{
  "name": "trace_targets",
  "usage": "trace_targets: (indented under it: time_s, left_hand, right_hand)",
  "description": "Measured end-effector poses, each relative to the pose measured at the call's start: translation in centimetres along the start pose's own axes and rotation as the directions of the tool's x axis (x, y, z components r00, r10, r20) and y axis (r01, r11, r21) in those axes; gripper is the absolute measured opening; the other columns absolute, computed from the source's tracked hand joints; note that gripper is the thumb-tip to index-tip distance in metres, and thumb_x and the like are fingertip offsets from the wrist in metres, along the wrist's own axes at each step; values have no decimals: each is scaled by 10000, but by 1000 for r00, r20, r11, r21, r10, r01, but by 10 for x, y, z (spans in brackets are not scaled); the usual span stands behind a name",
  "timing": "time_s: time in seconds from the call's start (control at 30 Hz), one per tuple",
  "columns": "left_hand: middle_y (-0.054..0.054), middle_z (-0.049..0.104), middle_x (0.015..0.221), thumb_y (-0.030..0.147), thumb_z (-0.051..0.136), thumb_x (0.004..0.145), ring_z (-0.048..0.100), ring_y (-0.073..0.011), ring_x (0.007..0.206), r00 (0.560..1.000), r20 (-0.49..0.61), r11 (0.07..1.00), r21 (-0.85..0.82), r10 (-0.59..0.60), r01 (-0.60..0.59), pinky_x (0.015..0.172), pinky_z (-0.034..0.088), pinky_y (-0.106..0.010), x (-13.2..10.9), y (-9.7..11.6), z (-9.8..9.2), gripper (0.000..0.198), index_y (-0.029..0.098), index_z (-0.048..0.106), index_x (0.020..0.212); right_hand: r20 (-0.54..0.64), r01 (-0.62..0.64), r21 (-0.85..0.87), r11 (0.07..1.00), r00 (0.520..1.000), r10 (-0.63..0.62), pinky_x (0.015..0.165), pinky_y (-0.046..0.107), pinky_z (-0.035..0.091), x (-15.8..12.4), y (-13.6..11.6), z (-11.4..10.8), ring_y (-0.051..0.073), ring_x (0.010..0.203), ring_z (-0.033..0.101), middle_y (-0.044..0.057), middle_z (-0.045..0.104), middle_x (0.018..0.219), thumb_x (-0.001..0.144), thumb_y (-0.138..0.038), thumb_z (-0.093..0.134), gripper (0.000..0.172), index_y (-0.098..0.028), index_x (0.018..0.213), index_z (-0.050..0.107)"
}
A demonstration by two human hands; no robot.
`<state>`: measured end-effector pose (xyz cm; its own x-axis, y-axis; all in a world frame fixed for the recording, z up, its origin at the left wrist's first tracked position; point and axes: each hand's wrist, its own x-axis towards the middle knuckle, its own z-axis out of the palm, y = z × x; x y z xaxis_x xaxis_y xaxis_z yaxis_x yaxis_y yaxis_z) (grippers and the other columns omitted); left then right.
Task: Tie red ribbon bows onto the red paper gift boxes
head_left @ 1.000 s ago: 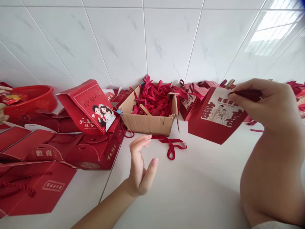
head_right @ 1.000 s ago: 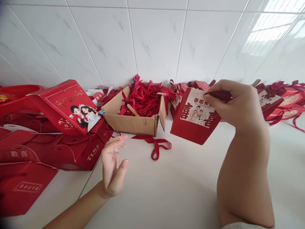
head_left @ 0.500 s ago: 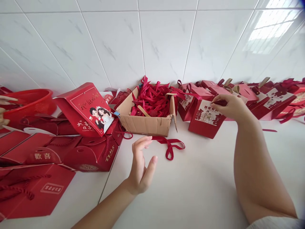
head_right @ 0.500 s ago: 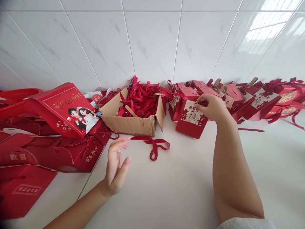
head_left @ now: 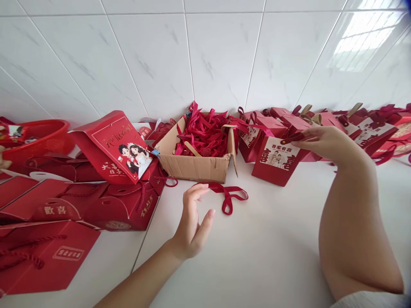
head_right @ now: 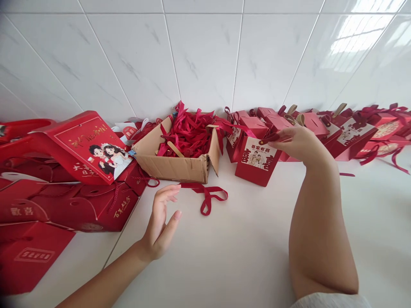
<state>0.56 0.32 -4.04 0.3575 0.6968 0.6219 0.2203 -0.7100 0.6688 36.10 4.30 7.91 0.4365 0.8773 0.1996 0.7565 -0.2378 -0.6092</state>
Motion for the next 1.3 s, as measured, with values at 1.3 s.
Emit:
trace_targets:
  time_s: [1.3]
  left_hand:
    - [-111, 480, 1238, 529, 746, 688, 329, -448, 1291, 747, -660, 620, 555, -79, 555, 883, 251, -682, 104, 10, -184, 839, 163, 300, 1297]
  right_hand:
    - [-169, 77, -6, 997, 983, -77, 750, 379, 486, 20, -14, 42, 253, 805, 617, 102, 665, 805, 768, -311, 580, 283, -172, 991, 686]
